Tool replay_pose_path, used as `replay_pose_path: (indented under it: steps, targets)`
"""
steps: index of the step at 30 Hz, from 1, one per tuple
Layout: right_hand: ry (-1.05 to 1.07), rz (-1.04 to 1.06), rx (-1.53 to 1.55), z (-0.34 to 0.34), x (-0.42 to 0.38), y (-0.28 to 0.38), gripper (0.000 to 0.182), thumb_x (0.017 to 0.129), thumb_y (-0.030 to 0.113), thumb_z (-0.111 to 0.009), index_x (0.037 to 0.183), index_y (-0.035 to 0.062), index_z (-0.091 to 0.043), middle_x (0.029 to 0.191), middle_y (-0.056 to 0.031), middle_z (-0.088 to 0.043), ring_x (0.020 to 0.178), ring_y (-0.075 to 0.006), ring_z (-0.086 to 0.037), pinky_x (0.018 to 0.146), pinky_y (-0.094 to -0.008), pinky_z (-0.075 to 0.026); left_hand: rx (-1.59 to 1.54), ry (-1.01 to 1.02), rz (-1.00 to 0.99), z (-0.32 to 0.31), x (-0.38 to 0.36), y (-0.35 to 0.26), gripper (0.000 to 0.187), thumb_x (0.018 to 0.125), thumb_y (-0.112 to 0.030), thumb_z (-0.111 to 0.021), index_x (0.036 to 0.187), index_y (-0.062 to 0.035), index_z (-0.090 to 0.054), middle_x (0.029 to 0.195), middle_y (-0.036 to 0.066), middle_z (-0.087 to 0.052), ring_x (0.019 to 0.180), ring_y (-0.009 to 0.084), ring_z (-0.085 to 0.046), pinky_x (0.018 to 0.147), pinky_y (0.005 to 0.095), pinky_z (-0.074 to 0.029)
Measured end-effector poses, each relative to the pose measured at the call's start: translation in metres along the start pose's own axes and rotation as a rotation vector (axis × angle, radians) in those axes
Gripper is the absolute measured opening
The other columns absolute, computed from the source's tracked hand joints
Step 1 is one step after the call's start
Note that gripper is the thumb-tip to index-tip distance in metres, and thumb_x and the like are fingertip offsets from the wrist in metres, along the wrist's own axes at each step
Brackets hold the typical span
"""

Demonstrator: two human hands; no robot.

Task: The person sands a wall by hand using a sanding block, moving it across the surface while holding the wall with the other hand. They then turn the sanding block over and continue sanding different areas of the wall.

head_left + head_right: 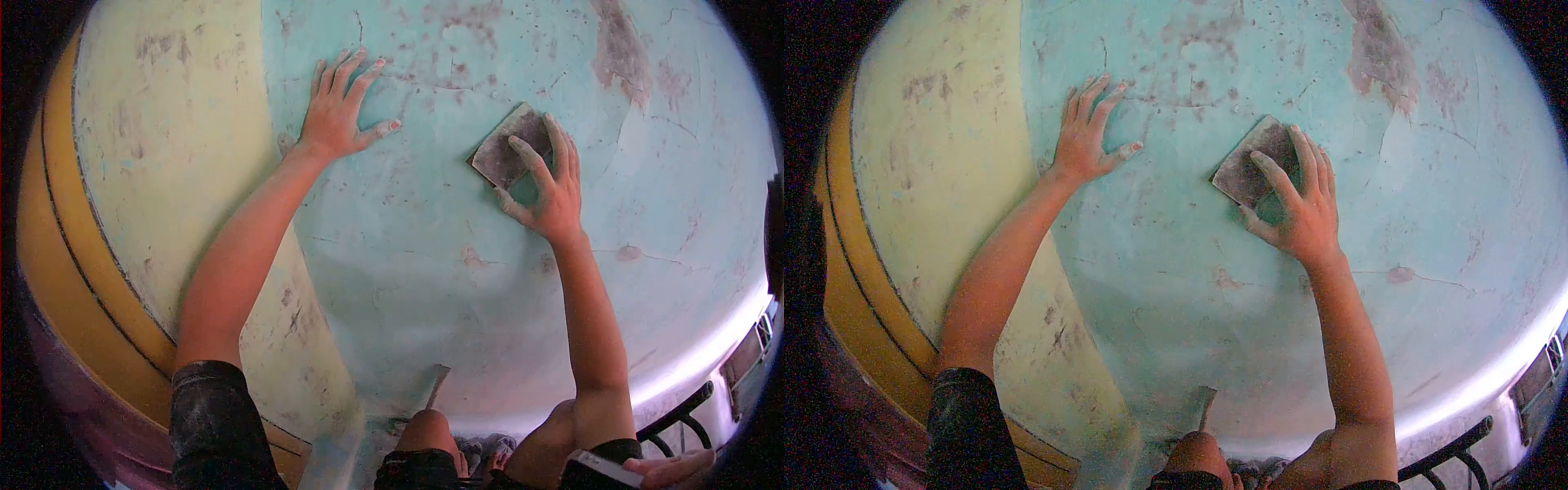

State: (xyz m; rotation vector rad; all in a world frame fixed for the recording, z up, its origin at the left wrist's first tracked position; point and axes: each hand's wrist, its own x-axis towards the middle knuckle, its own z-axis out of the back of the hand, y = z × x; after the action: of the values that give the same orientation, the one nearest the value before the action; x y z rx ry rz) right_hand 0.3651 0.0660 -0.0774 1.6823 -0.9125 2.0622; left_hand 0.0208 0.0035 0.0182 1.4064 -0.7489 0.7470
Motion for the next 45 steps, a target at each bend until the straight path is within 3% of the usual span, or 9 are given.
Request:
replay_pose_path:
  steps: [9,11,17,45]
  targets:
    - [-0.009,0.013,-0.009,-0.0002,0.0004,-0.0001,0.076,0.064,0.033,-0.086,0.135,0.0257,-0.058,0.155,-0.0209,-0.035,0.138,-0.0424,-0.040,0.116,-0.0553,-0.032,0.008,0.013,0.001,-0.0007,-0.0002,0.0003,0.087,0.082,-0.064,-0.066,0.149,-0.0154,-0.039,0.151,0.017,-0.037,0.140,0.0409,-0.035,0.117,0.0626,-0.022]
    - [-0.014,0.003,-0.011,-0.0011,0.0003,0.0005,0.074,0.065,0.033,-0.085,0.134,0.0254,-0.059,0.155,-0.0208,-0.036,0.138,-0.0424,-0.040,0.115,-0.0552,-0.033,0.005,0.001,0.015,-0.0017,-0.0005,0.0006,0.088,0.079,-0.066,-0.069,0.147,-0.0169,-0.042,0.151,0.013,-0.037,0.141,0.0372,-0.035,0.116,0.0629,-0.023]
    - [-0.013,0.014,-0.008,-0.0007,0.0012,-0.0002,0.075,0.066,0.033,-0.085,0.135,0.0258,-0.058,0.154,-0.0210,-0.036,0.138,-0.0423,-0.040,0.115,-0.0552,-0.033,-0.002,-0.004,-0.003,-0.0023,-0.0005,0.0011,0.086,0.081,-0.062,-0.069,0.148,-0.0150,-0.041,0.151,0.017,-0.037,0.140,0.0407,-0.035,0.116,0.0626,-0.022]
    - [-0.010,0.016,-0.015,-0.0019,0.0000,-0.0017,0.078,0.064,0.033,-0.086,0.136,0.0254,-0.058,0.155,-0.0204,-0.036,0.138,-0.0412,-0.040,0.116,-0.0557,-0.032,-0.001,0.002,0.000,-0.0012,-0.0010,0.0011,0.085,0.082,-0.060,-0.069,0.148,-0.0151,-0.041,0.152,0.016,-0.036,0.141,0.0401,-0.034,0.117,0.0625,-0.022]
